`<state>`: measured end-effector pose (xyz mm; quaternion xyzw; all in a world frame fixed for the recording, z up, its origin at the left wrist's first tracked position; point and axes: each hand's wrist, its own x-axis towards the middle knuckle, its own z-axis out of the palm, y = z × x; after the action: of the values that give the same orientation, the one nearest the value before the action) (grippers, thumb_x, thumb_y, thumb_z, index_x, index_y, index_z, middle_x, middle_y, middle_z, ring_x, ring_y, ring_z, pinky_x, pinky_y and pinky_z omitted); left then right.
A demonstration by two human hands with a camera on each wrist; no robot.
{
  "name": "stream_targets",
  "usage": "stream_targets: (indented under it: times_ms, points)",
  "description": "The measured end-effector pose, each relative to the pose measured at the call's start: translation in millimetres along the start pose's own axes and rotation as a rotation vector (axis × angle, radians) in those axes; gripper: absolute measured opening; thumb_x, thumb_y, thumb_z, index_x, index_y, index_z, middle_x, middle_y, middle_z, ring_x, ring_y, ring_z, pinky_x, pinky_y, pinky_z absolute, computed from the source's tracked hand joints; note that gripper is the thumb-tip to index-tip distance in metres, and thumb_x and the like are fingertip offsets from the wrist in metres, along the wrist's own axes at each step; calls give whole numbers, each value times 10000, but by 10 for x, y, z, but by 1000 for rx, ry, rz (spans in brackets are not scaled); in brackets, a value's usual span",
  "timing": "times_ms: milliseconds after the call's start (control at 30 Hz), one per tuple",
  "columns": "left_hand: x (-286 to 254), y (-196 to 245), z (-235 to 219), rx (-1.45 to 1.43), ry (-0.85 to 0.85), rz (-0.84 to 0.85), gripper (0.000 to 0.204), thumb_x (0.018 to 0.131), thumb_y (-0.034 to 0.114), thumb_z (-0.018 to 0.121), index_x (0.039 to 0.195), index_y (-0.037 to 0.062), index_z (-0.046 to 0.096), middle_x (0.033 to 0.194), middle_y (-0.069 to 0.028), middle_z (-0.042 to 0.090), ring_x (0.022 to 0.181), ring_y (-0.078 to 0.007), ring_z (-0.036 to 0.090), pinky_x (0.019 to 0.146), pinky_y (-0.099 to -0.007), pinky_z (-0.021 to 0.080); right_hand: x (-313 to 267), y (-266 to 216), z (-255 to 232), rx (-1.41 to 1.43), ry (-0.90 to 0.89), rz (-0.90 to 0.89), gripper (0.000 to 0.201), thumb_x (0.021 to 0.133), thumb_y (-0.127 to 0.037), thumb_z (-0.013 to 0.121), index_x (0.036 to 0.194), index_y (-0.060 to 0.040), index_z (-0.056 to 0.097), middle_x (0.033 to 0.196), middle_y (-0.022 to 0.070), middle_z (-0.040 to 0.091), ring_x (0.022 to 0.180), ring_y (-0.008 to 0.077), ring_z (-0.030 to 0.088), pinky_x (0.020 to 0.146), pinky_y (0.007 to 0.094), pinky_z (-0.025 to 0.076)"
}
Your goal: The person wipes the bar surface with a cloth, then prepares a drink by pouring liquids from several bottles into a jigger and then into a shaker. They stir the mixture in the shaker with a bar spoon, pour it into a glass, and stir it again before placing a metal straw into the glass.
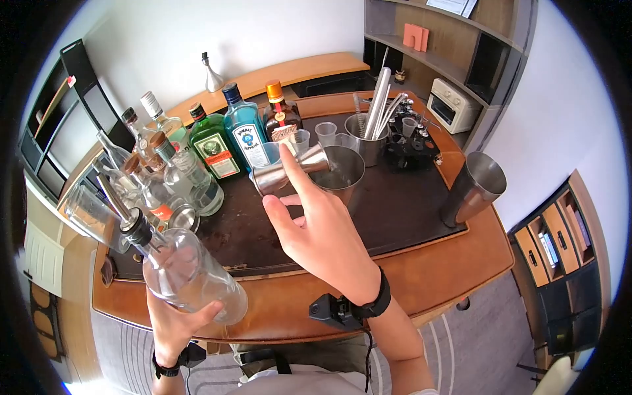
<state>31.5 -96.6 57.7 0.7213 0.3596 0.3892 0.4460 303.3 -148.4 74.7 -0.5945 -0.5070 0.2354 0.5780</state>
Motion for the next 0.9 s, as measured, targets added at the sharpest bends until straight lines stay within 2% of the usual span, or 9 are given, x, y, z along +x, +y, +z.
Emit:
stream_targets:
  times_ms: [33,200,233,367,467,500,633,733,900]
  points:
    - [3,-29,18,-18,8,-2,1159,639,160,993,1524,-9,263,1423,-173,517,1345,-265,533,1131,-429,453,1,38,3,39,1,13,756,1003,-214,661,1629,-43,273,1156,277,717,1011,296,749,715,345,601]
    - [29,-87,-3,57,-30,3,1168,650,174,990,1534,-10,250,1423,-167,515,1340,-264,537,1128,-430,457,44,214,52,289,51,-3,853,987,-135,656,1658,-41,138,1455,365,526,1122,247,717,703,301,592]
    - [27,-95,0,50,-22,9,1168,651,177,989,1535,-8,249,1415,-165,518,1337,-264,537,1125,-431,459,52,175,7,367,-8,36,899,985,-100,643,1665,-47,57,1594,343,365,1181,272,685,726,307,606]
    - [26,-121,1,-4,5,18,1170,654,179,987,1541,2,246,1403,-158,516,1339,-273,531,1117,-440,463,67,96,-39,602,-35,20,923,975,-65,608,1658,-48,-13,1651,315,257,1228,362,652,775,379,641]
    - [23,-150,-30,-1,-6,17,1163,654,172,985,1537,11,246,1410,-159,502,1339,-275,527,1113,-446,464,76,23,-117,679,-55,28,886,957,-54,591,1653,-32,43,1645,309,268,1242,380,645,762,394,648]
    - [21,-160,-37,-11,-6,18,1159,656,172,984,1534,11,245,1410,-159,499,1338,-273,527,1115,-444,461,62,-20,-92,595,-22,-7,774,945,-103,537,1596,30,142,1630,285,331,1252,453,631,759,409,651]
    - [6,-183,-17,-21,1,30,1146,658,169,979,1522,8,243,1409,-161,494,1330,-264,527,1123,-438,446,61,-39,-82,554,27,-21,790,931,-102,545,1586,59,134,1625,289,340,1261,436,629,727,399,647]
    - [-6,-214,-38,16,-7,41,1144,659,165,976,1519,1,239,1415,-165,490,1335,-260,521,1131,-436,433,52,-44,-82,594,4,1,839,942,-65,545,1646,-16,90,1624,267,350,1270,395,629,704,368,638]
    - [-22,-235,-55,16,-16,44,1138,658,164,975,1513,-5,243,1418,-171,490,1336,-261,518,1130,-442,430,59,-32,-103,572,1,16,812,927,-66,547,1629,-4,145,1609,258,376,1270,386,631,681,351,631]
